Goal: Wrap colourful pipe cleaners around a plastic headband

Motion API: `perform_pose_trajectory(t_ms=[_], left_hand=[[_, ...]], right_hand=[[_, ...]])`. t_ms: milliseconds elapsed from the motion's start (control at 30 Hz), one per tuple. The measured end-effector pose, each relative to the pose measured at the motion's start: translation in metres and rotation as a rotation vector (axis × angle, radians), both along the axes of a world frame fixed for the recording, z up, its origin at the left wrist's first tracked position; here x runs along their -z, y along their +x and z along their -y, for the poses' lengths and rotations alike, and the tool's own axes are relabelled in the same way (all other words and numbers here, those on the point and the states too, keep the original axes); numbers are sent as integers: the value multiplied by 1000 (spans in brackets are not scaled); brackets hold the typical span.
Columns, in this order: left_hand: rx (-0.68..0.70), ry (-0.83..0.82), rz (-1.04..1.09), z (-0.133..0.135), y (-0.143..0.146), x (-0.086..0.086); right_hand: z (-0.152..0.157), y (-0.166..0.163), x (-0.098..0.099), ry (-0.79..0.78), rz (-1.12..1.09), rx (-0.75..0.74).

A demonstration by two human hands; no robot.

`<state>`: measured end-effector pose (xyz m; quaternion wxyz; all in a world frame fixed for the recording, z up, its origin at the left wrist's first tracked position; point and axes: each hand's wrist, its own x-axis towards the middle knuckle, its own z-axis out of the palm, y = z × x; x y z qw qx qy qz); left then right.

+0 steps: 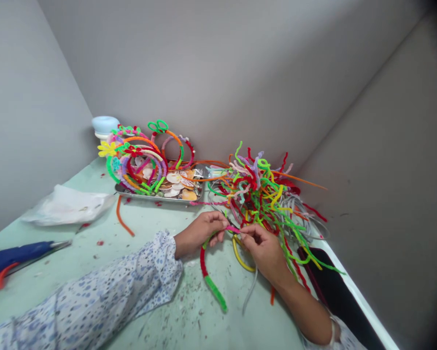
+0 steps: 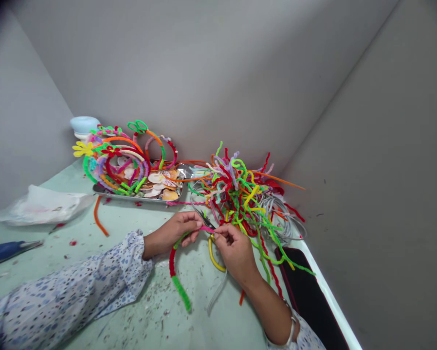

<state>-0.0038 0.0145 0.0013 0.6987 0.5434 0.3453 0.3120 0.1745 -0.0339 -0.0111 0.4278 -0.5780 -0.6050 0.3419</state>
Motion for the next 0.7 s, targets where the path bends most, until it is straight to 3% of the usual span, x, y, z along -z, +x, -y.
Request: perform_pose_trajectory(t_ms=[300, 700], left_hand=[[-18, 18, 33, -1, 0, 3], [-16, -76, 126, -1, 0, 4]], right_hand=[[-1, 0, 2, 1, -58, -10], [-2, -1, 2, 5, -71, 104]])
